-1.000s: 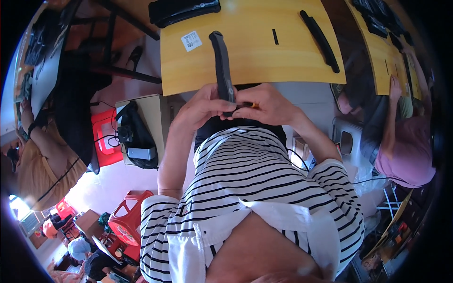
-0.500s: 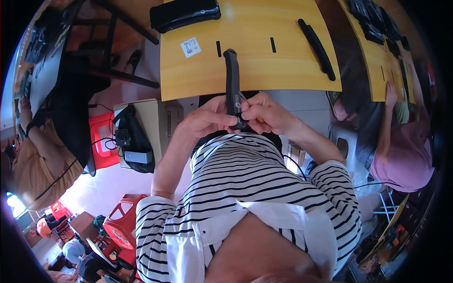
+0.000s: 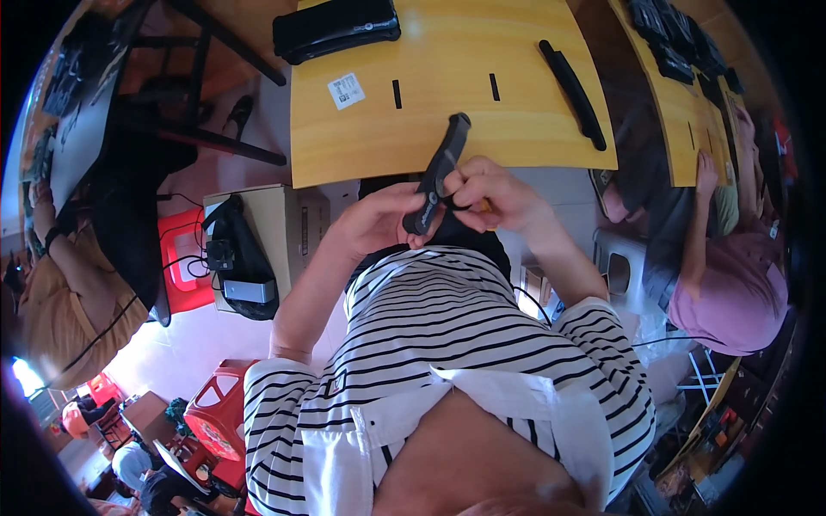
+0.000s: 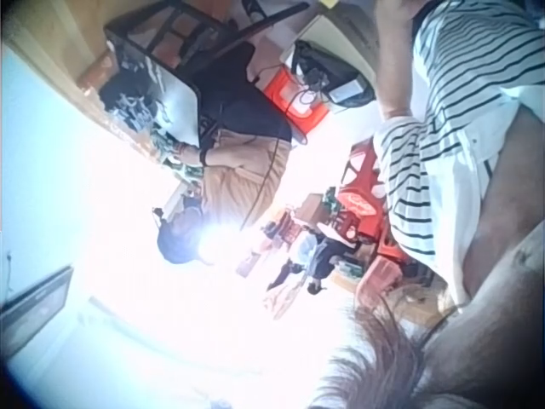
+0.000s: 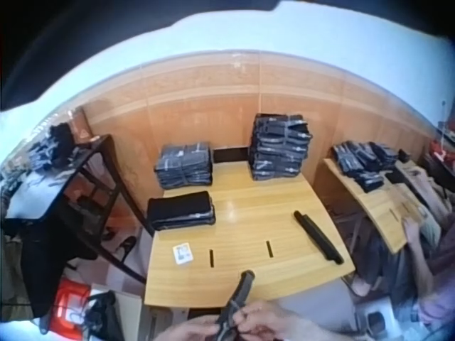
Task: Assembling leather straps by securing metal hardware components using a small tool.
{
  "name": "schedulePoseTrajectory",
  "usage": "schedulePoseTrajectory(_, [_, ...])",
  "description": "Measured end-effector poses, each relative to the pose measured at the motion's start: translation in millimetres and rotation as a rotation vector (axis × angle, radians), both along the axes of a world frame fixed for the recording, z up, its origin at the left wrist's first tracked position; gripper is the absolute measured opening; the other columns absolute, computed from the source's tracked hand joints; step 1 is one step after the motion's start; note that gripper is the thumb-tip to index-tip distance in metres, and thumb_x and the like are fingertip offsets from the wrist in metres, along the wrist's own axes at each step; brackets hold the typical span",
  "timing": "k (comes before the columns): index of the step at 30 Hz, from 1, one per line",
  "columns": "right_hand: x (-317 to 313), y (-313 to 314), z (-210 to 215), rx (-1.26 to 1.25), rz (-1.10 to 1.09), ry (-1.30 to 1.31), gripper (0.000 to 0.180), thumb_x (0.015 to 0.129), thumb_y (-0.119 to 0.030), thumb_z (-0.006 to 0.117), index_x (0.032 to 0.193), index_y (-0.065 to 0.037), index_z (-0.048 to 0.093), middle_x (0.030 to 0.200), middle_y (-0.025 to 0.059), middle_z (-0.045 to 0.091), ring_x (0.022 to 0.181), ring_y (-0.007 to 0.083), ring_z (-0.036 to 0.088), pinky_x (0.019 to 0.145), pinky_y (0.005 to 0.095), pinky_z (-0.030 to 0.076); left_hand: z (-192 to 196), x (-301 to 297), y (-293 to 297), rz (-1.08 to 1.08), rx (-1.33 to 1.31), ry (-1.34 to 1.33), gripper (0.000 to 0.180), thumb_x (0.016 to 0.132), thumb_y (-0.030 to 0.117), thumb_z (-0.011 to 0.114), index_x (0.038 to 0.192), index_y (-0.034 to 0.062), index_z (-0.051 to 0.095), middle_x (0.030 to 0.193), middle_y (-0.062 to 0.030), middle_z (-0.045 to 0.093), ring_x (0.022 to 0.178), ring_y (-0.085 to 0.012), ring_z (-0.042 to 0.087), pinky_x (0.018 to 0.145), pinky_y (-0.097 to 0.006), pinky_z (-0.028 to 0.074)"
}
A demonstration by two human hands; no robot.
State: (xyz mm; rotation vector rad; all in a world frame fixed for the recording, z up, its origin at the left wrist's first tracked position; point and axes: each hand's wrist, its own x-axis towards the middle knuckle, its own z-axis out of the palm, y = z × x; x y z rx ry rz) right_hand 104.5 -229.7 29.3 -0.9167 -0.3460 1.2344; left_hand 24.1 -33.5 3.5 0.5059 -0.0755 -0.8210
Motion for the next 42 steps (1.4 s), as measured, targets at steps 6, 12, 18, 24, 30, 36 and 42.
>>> schedulePoseTrajectory(6, [-15,10,-4,-0.032,0.058,-0.045,0.023,0.078,-0.012,0.049,0.058,-0.005,0.042,0.045,0.0074,0.047,0.031,0.0065,0.036,0.029,0.0183,0.022,-4,-4,-17,0.207,0.235,0.227,0.032,0.089,0.035,0.052,0.087,0.0030,0.058,0.067,-0.0081,0.058,0.054,-0.0151,0.056,0.048,-0.022,0.044])
schedulePoseTrajectory(12, [-6,1,-20,0.098,-0.240,0.488,0.020,0.084,-0.019,0.048,0.066,-0.012,0.046,0.042,-0.0033,0.031,0.031,0.0060,0.024,0.031,0.0192,0.019,-1,0,-16,0.254,0.090,0.128,0.037,0.092,0.035,0.049,0.099,-0.0006,0.051,0.058,-0.0044,0.047,0.043,-0.0094,0.039,0.037,-0.021,0.029])
schedulePoseTrajectory(18, [16,-8,-6,0.252,-0.620,0.690,0.023,0.085,-0.019,0.050,0.063,-0.011,0.046,0.046,-0.0039,0.031,0.034,0.0047,0.026,0.032,0.0189,0.021,0,-4,-13,0.186,-0.116,0.105,0.040,0.092,0.034,0.048,0.106,-0.0032,0.048,0.059,-0.0035,0.045,0.044,-0.0079,0.037,0.037,-0.019,0.028])
schedulePoseTrajectory(24, [74,-38,-8,0.575,-0.669,0.706,0.027,0.085,-0.016,0.050,0.059,-0.011,0.042,0.048,-0.0038,0.034,0.034,0.0059,0.026,0.033,0.0197,0.026,-4,-18,-12,0.142,-0.236,0.073,0.042,0.091,0.036,0.050,0.107,-0.0033,0.048,0.059,-0.0033,0.046,0.045,-0.0071,0.038,0.037,-0.019,0.029])
schedulePoseTrajectory(30, [138,-67,14,0.580,-0.818,0.533,0.028,0.086,-0.018,0.044,0.059,-0.012,0.039,0.050,-0.0035,0.035,0.035,0.0065,0.028,0.036,0.0208,0.027,1,-23,-9,0.122,-0.254,-0.015,0.045,0.089,0.038,0.052,0.107,-0.0026,0.046,0.060,-0.0034,0.047,0.045,-0.0071,0.039,0.038,-0.019,0.030])
schedulePoseTrajectory(36, [177,-57,4,0.508,-0.817,0.454,0.025,0.084,-0.017,0.045,0.060,-0.011,0.038,0.052,-0.0031,0.036,0.036,0.0072,0.030,0.042,0.0215,0.032,14,-14,-7,0.162,-0.160,0.046,0.049,0.086,0.043,0.055,0.105,-0.0020,0.046,0.056,-0.0017,0.045,0.043,-0.0070,0.037,0.038,-0.019,0.029])
schedulePoseTrajectory(42, [222,-147,25,0.612,-0.943,0.192,0.022,0.077,-0.009,0.050,0.060,-0.010,0.036,0.051,-0.0006,0.036,0.038,0.0081,0.033,0.038,0.0190,0.027,2,-53,37,0.411,0.095,-0.086,0.049,0.089,0.044,0.050,0.107,-0.0018,0.046,0.058,-0.0029,0.050,0.041,-0.0076,0.044,0.037,-0.018,0.034])
